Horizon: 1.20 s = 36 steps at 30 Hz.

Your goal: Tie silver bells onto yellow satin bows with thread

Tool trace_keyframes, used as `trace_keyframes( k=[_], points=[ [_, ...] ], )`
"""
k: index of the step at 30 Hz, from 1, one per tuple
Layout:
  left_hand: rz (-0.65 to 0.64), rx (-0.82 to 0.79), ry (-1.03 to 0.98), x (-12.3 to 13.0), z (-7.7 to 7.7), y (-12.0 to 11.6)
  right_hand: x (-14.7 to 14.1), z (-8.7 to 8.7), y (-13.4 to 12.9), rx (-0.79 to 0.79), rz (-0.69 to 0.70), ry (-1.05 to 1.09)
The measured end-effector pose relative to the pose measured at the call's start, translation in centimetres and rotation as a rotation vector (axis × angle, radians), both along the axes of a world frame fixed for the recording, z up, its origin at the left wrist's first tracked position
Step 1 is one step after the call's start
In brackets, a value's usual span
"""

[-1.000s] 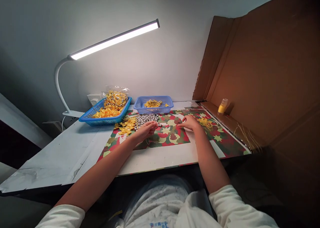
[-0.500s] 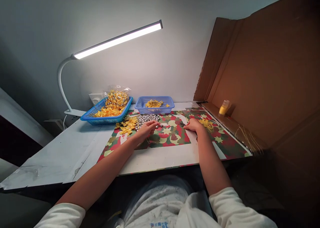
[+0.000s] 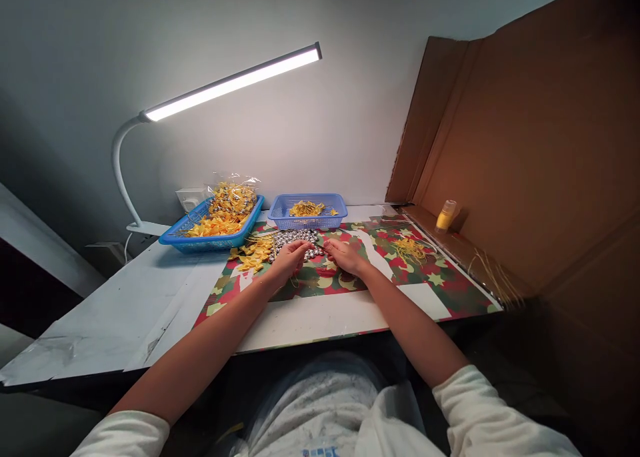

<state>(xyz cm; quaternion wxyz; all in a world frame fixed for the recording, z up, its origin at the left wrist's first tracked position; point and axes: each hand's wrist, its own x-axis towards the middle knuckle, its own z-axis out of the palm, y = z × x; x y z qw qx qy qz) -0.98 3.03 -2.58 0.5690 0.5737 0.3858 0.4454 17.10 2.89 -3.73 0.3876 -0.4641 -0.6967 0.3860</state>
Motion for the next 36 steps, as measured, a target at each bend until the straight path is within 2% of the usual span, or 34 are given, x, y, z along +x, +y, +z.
trace_keyframes(
  k=[5,13,22,29,32,36],
  points=[
    [-0.01,-0.016,0.014,0.1,-0.1,0.0,-0.2,0.2,-0.2,-0.015,0.062,0.054],
    [-0.051,-0.018,0.028,0.1,-0.3,0.1,-0.5,0.0,-0.1,-0.009,0.025,0.058],
    [-0.058,-0.023,0.038,0.2,0.0,-0.2,-0.3,-0.4,0.3,0.085,0.004,-0.029],
    [-0.069,-0.036,0.039,0.2,-0.1,-0.1,-0.3,-0.6,0.5,0.052,-0.01,-0.003],
    [-0.068,-0.044,0.032,0.1,0.0,0.0,-0.1,-0.5,0.6,0.03,-0.088,0.009],
    [-0.047,-0.039,-0.062,-0.6,0.8,0.3,0.7,0.2,0.4,0.061,-0.271,-0.054]
  ],
)
